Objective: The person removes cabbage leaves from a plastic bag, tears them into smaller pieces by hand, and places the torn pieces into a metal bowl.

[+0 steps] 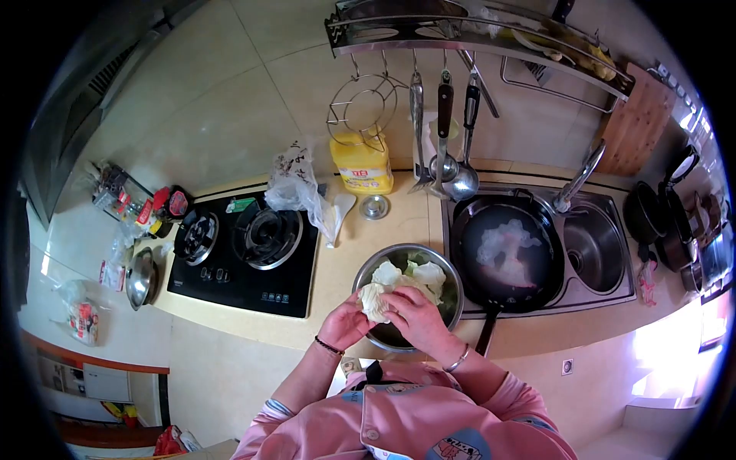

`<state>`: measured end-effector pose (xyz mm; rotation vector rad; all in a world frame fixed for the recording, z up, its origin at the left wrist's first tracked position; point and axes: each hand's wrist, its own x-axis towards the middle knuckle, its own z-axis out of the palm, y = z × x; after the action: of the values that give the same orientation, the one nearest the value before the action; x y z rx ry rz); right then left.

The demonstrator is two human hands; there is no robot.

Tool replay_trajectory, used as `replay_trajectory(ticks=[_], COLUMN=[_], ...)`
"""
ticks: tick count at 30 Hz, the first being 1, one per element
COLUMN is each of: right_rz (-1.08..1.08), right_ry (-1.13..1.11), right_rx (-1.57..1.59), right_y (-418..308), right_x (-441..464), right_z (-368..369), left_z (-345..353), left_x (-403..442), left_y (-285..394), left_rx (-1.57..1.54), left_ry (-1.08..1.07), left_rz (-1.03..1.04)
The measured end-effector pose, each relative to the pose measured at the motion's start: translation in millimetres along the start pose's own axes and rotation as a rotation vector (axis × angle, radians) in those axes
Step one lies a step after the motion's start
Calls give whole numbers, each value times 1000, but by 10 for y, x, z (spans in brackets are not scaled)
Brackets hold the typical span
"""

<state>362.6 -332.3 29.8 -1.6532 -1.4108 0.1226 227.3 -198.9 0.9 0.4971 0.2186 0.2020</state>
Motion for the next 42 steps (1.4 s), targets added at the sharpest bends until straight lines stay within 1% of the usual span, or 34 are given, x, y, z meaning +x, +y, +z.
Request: replay_trajectory(ticks=[1, 2, 4, 5, 7, 8, 9, 10, 11, 13, 14, 15, 16, 17, 19, 20, 21, 22, 23, 24, 25, 26, 28, 29, 31, 33, 35, 36, 37, 38, 39, 40, 41, 42], right_rz=[54, 51, 377, 376, 289, 289, 38, -212, -213, -227, -228, -204, -179, -179, 392, 393, 419, 442, 441, 515, 591, 591, 475, 476, 825, 847, 868, 759, 648, 543, 545, 550, 554, 538], right_ry=[-28, -30, -140, -141, -156, -157, -42, 72, 71, -70, -72, -108, -145, -146, -132, -130, -181, -233, -231, -218, -206, -206, -133, -133, -316, -285, -262, -228, -192, -123, -119, -153, -189, -200], right_rx=[35, 35, 302, 302, 244, 245, 100, -45, -44, 45, 46, 124, 201, 202, 460, 460, 328, 197, 197, 225, 253, 253, 317, 318, 674, 612, 553, 455, 356, 343, 342, 342, 342, 383], right_y=[-25, -48, -89, -63, 9, 3, -7, -17, -28, -50, -40, -13, 9, 21, 60, 104, 153, 181, 184, 183, 186, 209, 249, 201, 88, 148, 190, 209, 234, 210, 208, 185, 126, 85], right_x=[-2, -1, -4, -18, -50, -28, 14, 37, 28, -22, -53, -93, -135, -190, -287, -298, -301, -293, -278, -265, -260, -259, -256, -216, -108, -128, -160, -176, -200, -222, -215, -214, -186, -159], right_z=[-3, -23, -56, -58, -59, -70, -91, -106, -110, -106, -97, -83, -62, -32, 33, 73, 125, 164, 184, 202, 220, 249, 313, 287, 187, 210, 273, 297, 325, 360, 351, 326, 277, 231], left_z=[-22, -49, -72, -57, -71, -100, -117, -124, -100, -94, -107, -114, -111, -106, -92, -77, -63, -68, -83, -92, -95, -94, -89, -84, -47, 83, 244, 129, 105, 96, 98, 111, 85, 36], left_x=[13, 38, 50, 51, 55, 68, 74, 77, 79, 75, 75, 74, 69, 64, 77, 99, 119, 131, 141, 148, 155, 163, 165, 164, 175, 146, 131, 158, 162, 157, 154, 155, 165, 183], left_y=[-13, -27, -54, -65, -77, -79, -82, -86, -77, -85, -101, -116, -127, -138, -175, -211, -241, -263, -287, -310, -334, -353, -391, -413, -404, -323, -369, -395, -383, -348, -311, -281, -274, -271], left_rx=[0, 37, 76, 105, 135, 68, 0, 0, -42, -87, -91, -96, -97, -120, -142, -116, -91, -89, -37, 14, 14, 45, 76, 90, 104, 608, 970, 1232, 1231, 1276, 1320, 1214, 1213, 1064], left_ry=[-1, 2, 7, 31, 55, 110, 164, 164, 199, 236, 244, 251, 252, 248, 243, 250, 256, 254, 269, 284, 284, 284, 285, 280, 271, 339, 289, 328, 327, 392, 455, 461, 465, 472], left_rz=[1, 14, 28, 56, 85, 75, 64, 65, 58, 55, 25, -5, -5, -13, -23, 55, 134, 135, 208, 280, 279, 253, 228, 218, 204, 240, 560, 647, 648, 630, 610, 586, 584, 512])
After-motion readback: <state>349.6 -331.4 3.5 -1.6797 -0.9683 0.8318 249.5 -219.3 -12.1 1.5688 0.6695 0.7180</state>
